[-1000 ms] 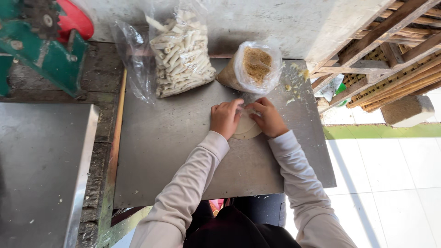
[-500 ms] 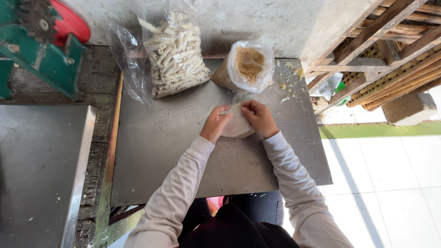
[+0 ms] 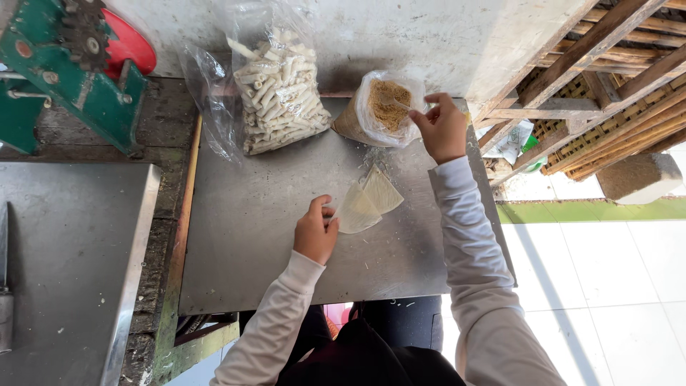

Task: The person takes a triangular pastry wrapper, fills it with a brown powder from a bag using a small stick, and folds the wrapper to seal it. They repeat this process with several items at a metal workstation.

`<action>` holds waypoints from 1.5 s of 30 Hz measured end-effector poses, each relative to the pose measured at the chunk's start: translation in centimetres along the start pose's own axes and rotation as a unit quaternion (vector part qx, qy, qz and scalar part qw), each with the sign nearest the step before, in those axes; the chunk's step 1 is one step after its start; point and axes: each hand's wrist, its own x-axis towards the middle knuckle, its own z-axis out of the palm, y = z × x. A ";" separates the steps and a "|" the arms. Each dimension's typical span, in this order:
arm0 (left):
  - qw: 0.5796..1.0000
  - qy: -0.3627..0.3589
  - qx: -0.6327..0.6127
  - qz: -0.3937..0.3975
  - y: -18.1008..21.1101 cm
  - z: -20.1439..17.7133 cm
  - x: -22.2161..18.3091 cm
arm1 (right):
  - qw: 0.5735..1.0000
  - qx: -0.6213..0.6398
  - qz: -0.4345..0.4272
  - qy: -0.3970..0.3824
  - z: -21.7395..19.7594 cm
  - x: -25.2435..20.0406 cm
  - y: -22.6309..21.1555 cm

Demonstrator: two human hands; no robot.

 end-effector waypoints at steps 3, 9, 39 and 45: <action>0.998 0.038 0.048 -0.015 -1.1 -1.7 -0.6 | 0.990 0.129 0.043 -0.046 2.2 0.9 1.9; 0.955 0.106 0.276 -0.011 -1.8 -8.2 -3.8 | 0.967 0.250 0.038 -0.040 5.1 1.4 3.8; 0.962 0.027 0.267 0.039 1.3 0.6 -1.9 | 0.806 0.529 0.265 0.039 -0.8 -3.4 2.2; 0.991 0.033 0.119 0.055 0.1 0.3 -2.4 | 0.815 0.486 0.308 -0.074 -1.2 -12.1 -0.5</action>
